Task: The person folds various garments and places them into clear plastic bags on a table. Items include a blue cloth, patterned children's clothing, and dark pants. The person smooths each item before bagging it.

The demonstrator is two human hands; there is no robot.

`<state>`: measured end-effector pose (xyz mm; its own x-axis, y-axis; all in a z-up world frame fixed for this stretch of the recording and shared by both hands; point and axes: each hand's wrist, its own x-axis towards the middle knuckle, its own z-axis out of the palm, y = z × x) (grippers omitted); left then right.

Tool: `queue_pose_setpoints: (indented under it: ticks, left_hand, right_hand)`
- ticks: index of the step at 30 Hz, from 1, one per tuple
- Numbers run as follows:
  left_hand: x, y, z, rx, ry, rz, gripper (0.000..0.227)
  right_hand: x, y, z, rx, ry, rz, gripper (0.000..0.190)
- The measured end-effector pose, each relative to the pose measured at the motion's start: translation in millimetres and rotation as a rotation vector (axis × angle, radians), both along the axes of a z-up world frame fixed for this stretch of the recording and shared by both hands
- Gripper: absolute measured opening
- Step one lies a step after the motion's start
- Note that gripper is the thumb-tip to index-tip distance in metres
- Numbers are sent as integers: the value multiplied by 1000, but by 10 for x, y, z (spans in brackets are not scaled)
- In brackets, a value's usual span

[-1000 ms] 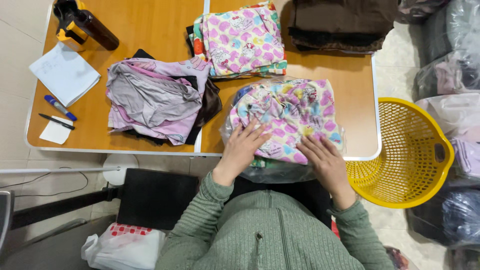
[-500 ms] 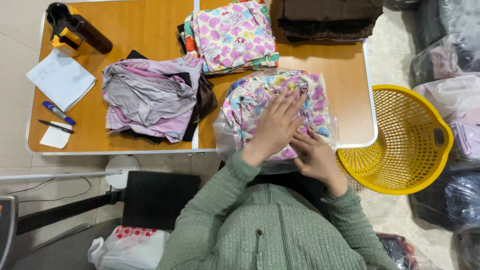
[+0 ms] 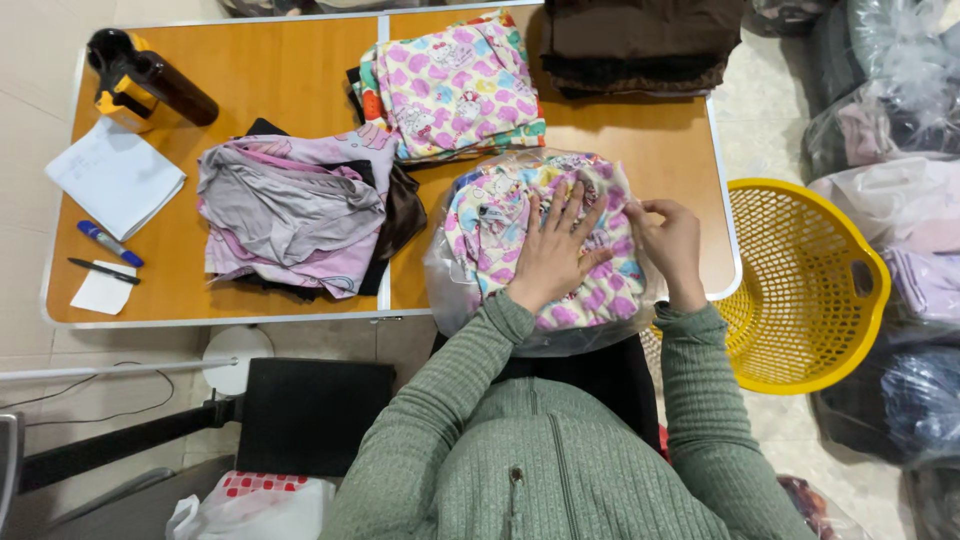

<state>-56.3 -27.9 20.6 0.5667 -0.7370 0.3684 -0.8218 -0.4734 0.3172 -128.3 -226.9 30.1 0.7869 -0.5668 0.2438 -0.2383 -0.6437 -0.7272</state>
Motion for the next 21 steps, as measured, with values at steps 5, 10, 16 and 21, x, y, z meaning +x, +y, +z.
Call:
queue_pose_setpoints:
  ticks: [5,10,16,21]
  left_hand:
    - [-1,-24,50,103,35,14,72]
    - [-5,-69,-6,148,-22,9,66]
    - [41,-136,-115,47,-109,4,70]
    - [53,-187,-134,83,-38,12,74]
  right_hand:
    - [4,-43,130,-130,-24,-187,28]
    - [-39,-65,417,-366,-274,-93,28]
    - [-136,216,810,-13,-445,-123,25]
    - [-299,371,1145,-589,-323,-71,22]
